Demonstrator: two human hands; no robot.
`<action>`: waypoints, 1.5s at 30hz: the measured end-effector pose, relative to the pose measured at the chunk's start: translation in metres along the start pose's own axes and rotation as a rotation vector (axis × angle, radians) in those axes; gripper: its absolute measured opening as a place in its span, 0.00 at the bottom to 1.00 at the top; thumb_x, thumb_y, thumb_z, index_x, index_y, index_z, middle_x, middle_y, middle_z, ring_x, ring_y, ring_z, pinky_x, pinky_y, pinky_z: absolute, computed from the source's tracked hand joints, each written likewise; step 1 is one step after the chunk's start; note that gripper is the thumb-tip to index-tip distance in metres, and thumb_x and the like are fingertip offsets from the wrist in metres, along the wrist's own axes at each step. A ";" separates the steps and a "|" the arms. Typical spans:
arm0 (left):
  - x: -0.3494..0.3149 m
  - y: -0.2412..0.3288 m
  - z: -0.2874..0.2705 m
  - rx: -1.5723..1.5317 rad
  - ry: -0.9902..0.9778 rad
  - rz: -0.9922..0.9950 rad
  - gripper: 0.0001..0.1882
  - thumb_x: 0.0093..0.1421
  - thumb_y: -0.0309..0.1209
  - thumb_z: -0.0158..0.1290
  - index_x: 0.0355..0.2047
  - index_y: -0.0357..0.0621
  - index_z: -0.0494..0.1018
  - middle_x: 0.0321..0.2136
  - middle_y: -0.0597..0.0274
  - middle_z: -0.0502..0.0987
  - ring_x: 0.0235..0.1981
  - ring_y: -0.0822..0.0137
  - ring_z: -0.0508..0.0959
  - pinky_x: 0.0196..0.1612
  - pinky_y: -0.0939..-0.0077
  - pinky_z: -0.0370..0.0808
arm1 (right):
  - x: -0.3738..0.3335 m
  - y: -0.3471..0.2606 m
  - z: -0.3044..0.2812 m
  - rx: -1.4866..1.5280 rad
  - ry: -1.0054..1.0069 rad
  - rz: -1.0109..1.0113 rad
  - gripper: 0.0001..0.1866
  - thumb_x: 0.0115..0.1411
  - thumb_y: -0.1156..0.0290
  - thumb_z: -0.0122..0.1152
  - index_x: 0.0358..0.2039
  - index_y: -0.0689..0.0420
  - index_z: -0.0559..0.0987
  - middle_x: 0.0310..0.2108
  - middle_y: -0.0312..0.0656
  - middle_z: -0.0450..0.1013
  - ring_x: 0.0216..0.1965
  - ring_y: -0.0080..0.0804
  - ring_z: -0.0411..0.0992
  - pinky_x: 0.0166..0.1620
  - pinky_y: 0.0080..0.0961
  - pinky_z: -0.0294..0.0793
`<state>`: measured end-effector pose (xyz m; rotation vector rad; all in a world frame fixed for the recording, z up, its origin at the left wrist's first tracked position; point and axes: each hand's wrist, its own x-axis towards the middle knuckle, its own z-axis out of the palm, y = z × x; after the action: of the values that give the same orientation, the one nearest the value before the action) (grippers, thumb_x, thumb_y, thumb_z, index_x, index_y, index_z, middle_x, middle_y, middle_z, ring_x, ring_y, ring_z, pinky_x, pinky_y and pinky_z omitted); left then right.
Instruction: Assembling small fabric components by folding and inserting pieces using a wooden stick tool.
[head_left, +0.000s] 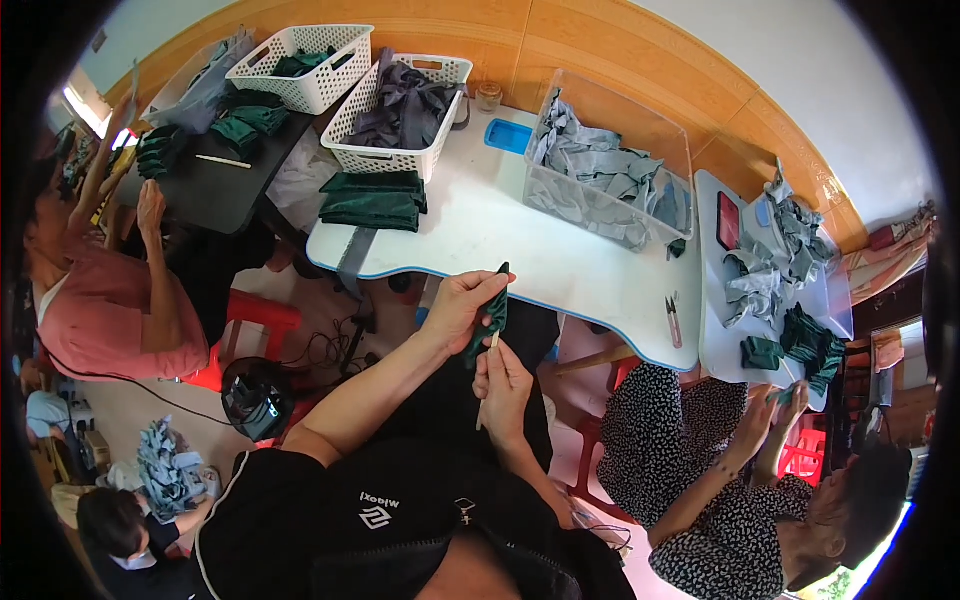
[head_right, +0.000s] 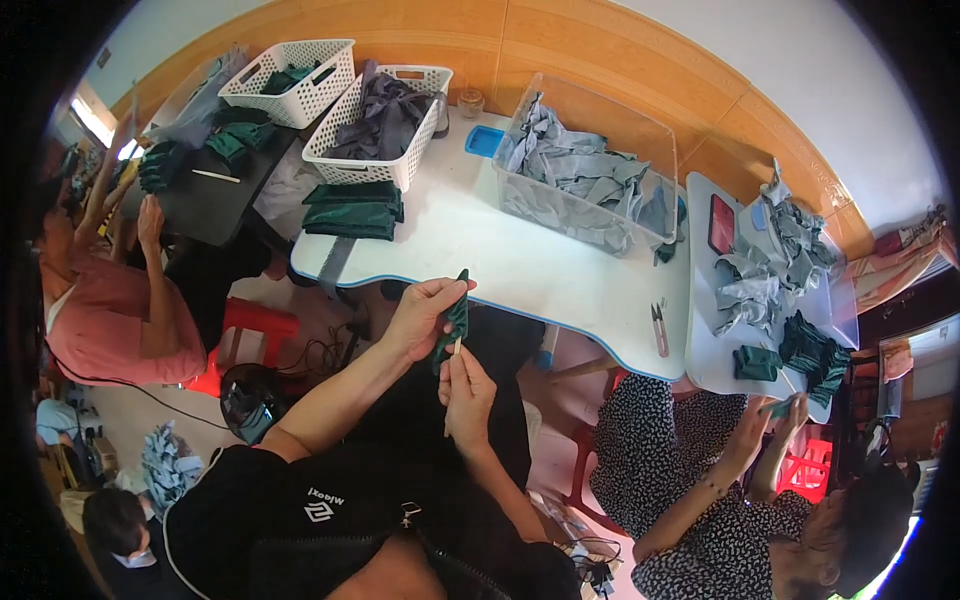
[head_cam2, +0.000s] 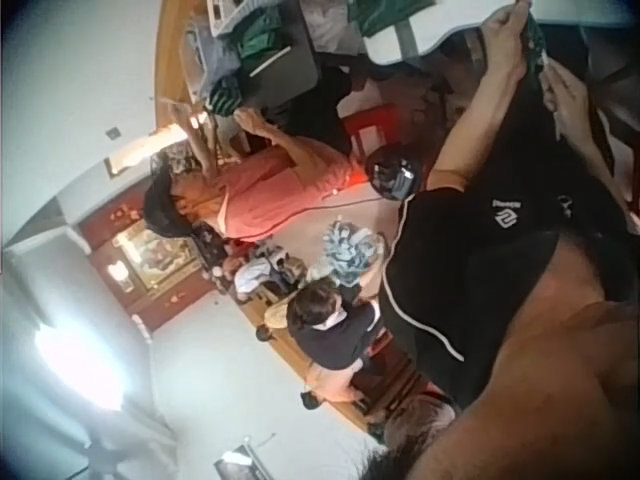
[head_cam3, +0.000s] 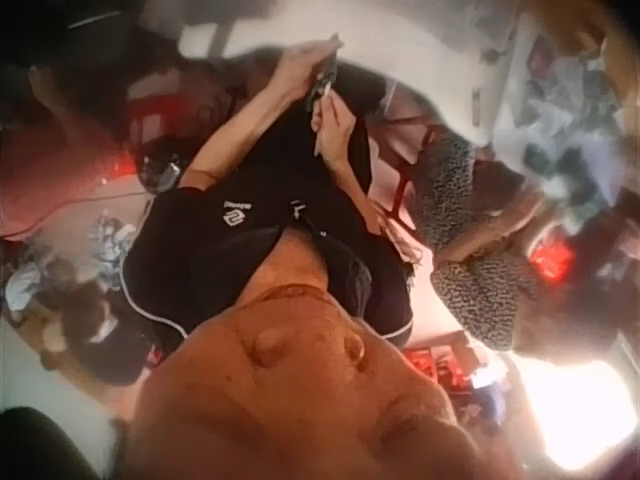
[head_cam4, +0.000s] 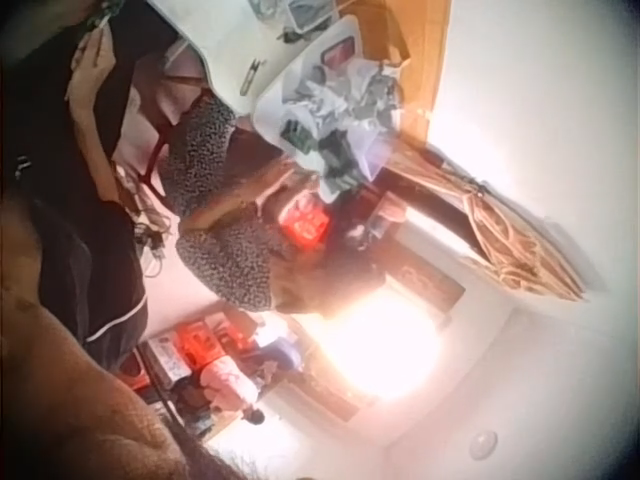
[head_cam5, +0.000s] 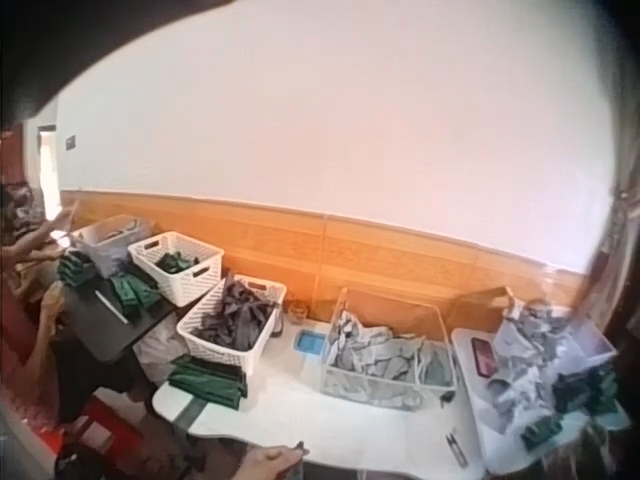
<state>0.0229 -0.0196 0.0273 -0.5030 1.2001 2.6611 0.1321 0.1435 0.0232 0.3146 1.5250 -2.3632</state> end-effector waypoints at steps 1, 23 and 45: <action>0.001 0.002 0.003 0.003 -0.003 0.001 0.15 0.87 0.39 0.75 0.58 0.40 0.97 0.33 0.75 0.85 0.23 0.78 0.75 0.28 0.78 0.69 | 0.002 -0.003 0.000 0.002 0.000 -0.004 0.17 0.99 0.66 0.61 0.74 0.62 0.88 0.39 0.30 0.77 0.26 0.12 0.61 0.29 0.18 0.56; 0.074 -0.032 0.049 0.008 -0.010 -0.055 0.16 0.88 0.44 0.74 0.55 0.42 0.96 0.30 0.75 0.84 0.24 0.79 0.76 0.27 0.77 0.69 | 0.046 -0.044 -0.059 0.188 -0.055 0.089 0.19 0.99 0.64 0.60 0.76 0.62 0.87 0.39 0.31 0.76 0.27 0.12 0.59 0.29 0.18 0.56; 0.131 0.012 0.088 0.476 -0.150 0.209 0.11 0.86 0.34 0.74 0.56 0.38 0.98 0.46 0.72 0.89 0.39 0.82 0.82 0.36 0.80 0.73 | 0.065 -0.076 -0.134 0.195 -0.148 0.285 0.19 0.99 0.63 0.60 0.76 0.60 0.87 0.38 0.29 0.74 0.26 0.11 0.58 0.28 0.17 0.55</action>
<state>-0.1224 0.0418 0.0405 -0.1023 1.8424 2.3839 0.0456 0.2861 0.0100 0.3662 1.1053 -2.2541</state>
